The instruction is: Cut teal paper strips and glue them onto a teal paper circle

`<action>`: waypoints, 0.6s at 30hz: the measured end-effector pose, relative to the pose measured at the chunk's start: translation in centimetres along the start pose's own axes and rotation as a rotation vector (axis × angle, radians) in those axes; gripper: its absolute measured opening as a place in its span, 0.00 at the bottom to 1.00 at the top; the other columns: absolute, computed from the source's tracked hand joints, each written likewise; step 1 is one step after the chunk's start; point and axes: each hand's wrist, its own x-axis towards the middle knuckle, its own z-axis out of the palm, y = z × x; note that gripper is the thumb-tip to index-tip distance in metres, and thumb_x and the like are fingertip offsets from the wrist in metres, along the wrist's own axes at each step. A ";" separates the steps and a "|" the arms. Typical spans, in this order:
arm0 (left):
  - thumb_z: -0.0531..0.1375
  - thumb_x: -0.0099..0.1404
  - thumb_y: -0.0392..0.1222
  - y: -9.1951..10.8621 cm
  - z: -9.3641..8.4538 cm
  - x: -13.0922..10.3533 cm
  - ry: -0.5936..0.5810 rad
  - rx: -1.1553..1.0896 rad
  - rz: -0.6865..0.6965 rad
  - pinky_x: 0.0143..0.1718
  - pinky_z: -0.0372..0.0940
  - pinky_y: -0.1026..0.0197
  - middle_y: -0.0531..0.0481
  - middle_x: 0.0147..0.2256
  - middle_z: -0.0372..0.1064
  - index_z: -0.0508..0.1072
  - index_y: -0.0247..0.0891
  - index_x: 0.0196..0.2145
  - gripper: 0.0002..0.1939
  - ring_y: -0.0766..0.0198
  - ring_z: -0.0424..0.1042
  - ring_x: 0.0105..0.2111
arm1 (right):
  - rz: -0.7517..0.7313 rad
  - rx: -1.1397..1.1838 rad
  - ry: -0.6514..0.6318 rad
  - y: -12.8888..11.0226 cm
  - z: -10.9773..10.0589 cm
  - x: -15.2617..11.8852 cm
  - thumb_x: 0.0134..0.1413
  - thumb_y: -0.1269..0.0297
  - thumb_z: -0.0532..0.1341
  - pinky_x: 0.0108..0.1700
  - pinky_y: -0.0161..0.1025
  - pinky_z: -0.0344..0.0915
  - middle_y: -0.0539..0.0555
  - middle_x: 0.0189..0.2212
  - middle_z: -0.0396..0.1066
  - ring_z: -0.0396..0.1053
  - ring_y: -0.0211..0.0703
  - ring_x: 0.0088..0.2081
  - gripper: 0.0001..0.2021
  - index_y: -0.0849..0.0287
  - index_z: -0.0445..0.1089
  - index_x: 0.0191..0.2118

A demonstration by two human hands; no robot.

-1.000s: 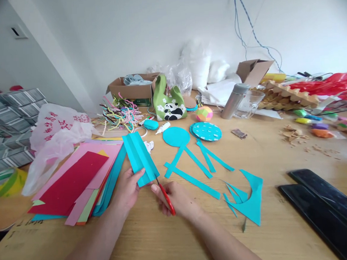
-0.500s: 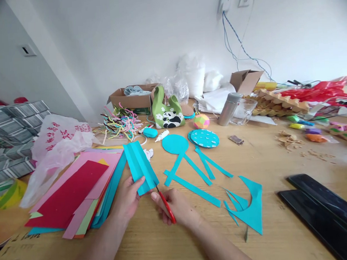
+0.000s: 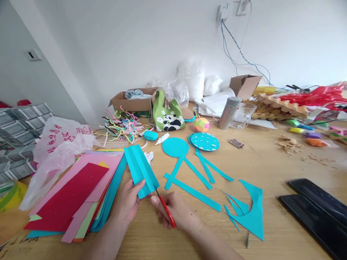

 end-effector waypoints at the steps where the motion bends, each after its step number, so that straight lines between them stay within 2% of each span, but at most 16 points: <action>1: 0.71 0.45 0.45 0.0 0.0 0.0 0.008 0.000 -0.003 0.29 0.67 0.63 0.48 0.29 0.75 0.76 0.34 0.32 0.17 0.60 0.73 0.29 | 0.002 -0.004 -0.001 0.0 0.0 0.0 0.51 0.33 0.51 0.16 0.31 0.53 0.49 0.11 0.63 0.59 0.33 0.12 0.31 0.60 0.62 0.20; 9: 0.71 0.44 0.45 0.0 -0.2 0.2 0.015 -0.015 -0.011 0.28 0.68 0.61 0.44 0.34 0.77 0.76 0.34 0.37 0.22 0.56 0.74 0.32 | 0.037 -0.001 0.005 0.0 0.1 0.1 0.49 0.31 0.51 0.15 0.30 0.54 0.50 0.12 0.64 0.60 0.33 0.13 0.32 0.60 0.62 0.20; 14: 0.71 0.45 0.44 -0.3 -0.2 0.3 -0.005 -0.028 -0.017 0.37 0.69 0.57 0.42 0.38 0.77 0.77 0.34 0.38 0.22 0.51 0.75 0.39 | 0.037 0.002 0.010 0.0 0.1 0.2 0.49 0.31 0.51 0.15 0.30 0.54 0.50 0.11 0.64 0.59 0.33 0.12 0.32 0.60 0.61 0.19; 18: 0.71 0.45 0.45 -0.3 -0.2 0.3 -0.008 -0.027 -0.010 0.38 0.69 0.56 0.41 0.41 0.77 0.77 0.34 0.39 0.23 0.50 0.74 0.41 | 0.017 -0.016 0.015 0.0 0.1 0.2 0.49 0.31 0.51 0.15 0.31 0.53 0.49 0.11 0.62 0.58 0.33 0.12 0.32 0.59 0.61 0.19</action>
